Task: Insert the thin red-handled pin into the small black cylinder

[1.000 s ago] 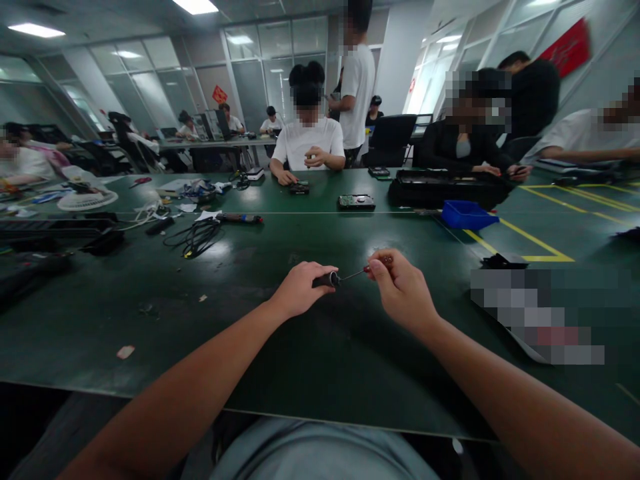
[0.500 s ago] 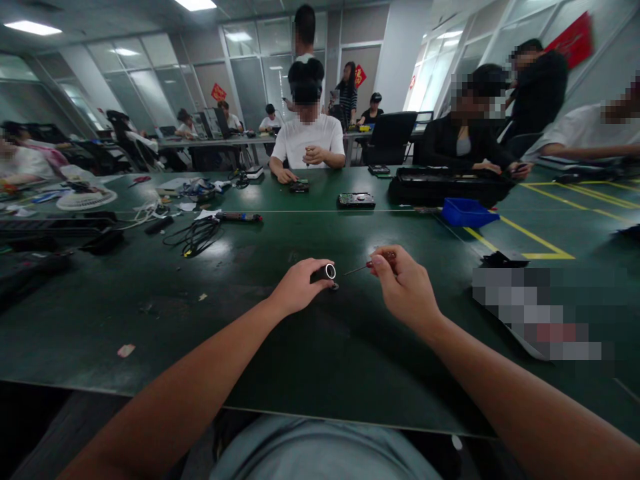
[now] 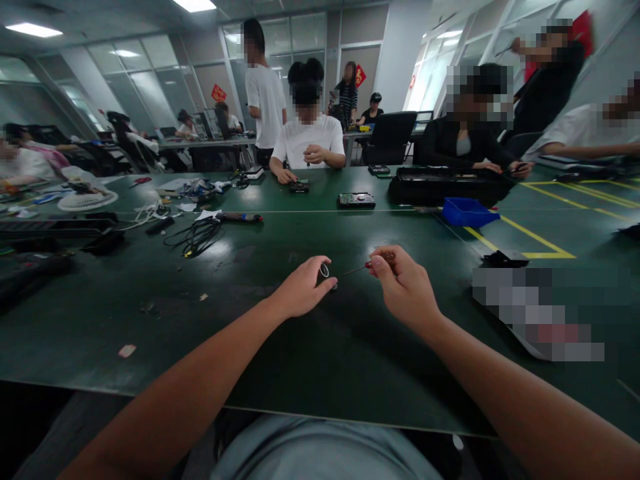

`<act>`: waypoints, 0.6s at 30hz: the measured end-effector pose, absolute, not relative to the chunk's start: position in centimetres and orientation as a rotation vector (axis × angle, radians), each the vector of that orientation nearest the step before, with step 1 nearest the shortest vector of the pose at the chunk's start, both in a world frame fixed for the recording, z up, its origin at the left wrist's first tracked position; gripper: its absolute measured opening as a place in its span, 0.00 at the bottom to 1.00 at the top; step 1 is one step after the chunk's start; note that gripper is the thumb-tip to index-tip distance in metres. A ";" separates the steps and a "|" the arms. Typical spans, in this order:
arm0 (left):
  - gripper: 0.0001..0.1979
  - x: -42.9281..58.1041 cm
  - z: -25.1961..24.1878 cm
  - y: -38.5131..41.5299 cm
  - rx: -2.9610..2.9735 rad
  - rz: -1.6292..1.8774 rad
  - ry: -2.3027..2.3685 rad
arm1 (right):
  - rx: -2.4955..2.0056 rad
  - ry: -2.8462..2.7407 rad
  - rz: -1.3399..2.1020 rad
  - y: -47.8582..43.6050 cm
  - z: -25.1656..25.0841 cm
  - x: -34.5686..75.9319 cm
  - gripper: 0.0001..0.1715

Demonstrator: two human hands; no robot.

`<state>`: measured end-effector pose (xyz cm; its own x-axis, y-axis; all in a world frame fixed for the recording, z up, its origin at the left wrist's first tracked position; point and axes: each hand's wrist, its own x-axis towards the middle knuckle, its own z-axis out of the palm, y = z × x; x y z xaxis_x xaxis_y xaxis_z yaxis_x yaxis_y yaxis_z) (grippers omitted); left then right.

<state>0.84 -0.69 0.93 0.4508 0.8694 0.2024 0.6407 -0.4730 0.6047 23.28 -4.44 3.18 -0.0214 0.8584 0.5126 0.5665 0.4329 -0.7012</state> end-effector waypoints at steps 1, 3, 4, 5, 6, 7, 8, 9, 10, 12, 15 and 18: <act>0.21 0.9 0.9 -0.7 2.308 0.634 1.266 | -1.246 -1.706 0.371 -4.5 3.2 23.3 0.13; 0.18 1.2 0.8 -0.6 2.408 0.518 1.267 | -1.247 -1.713 0.372 -4.5 3.2 23.3 0.13; 0.17 1.3 0.7 -0.5 2.460 0.460 1.273 | -1.245 -1.713 0.371 -4.5 3.2 23.3 0.13; 0.17 1.4 0.6 -0.4 2.510 0.408 1.286 | -1.240 -1.711 0.369 -4.4 3.1 23.3 0.13; 0.17 1.5 0.5 -0.4 2.560 0.359 1.300 | -1.233 -1.708 0.367 -4.4 3.1 23.3 0.14; 0.18 1.5 0.4 -0.4 2.608 0.314 1.315 | -1.225 -1.704 0.365 -4.4 3.0 23.3 0.14; 0.19 1.6 0.3 -0.3 2.650 0.280 1.330 | -1.219 -1.700 0.364 -4.3 3.0 23.3 0.14; 0.19 1.7 0.3 -0.3 2.689 0.255 1.343 | -1.215 -1.699 0.361 -4.3 2.9 23.2 0.14; 0.20 1.8 0.2 -0.3 2.726 0.235 1.348 | -1.214 -1.703 0.359 -4.3 2.9 23.2 0.14; 0.21 1.9 0.2 -0.2 2.783 0.206 1.340 | -1.215 -1.712 0.353 -4.3 2.9 23.1 0.13; 0.19 2.2 0.1 -0.1 2.821 0.186 1.319 | -1.221 -1.723 0.343 -4.5 3.1 23.1 0.12; 0.16 2.4 0.1 -0.1 2.838 0.188 1.303 | -1.232 -1.734 0.337 -4.5 3.3 23.1 0.12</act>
<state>2.37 -0.08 0.09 0.6460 0.7563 0.1036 0.7547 -0.6531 0.0619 23.06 -4.52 3.28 -0.0430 0.8447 0.5335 0.5838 0.4546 -0.6727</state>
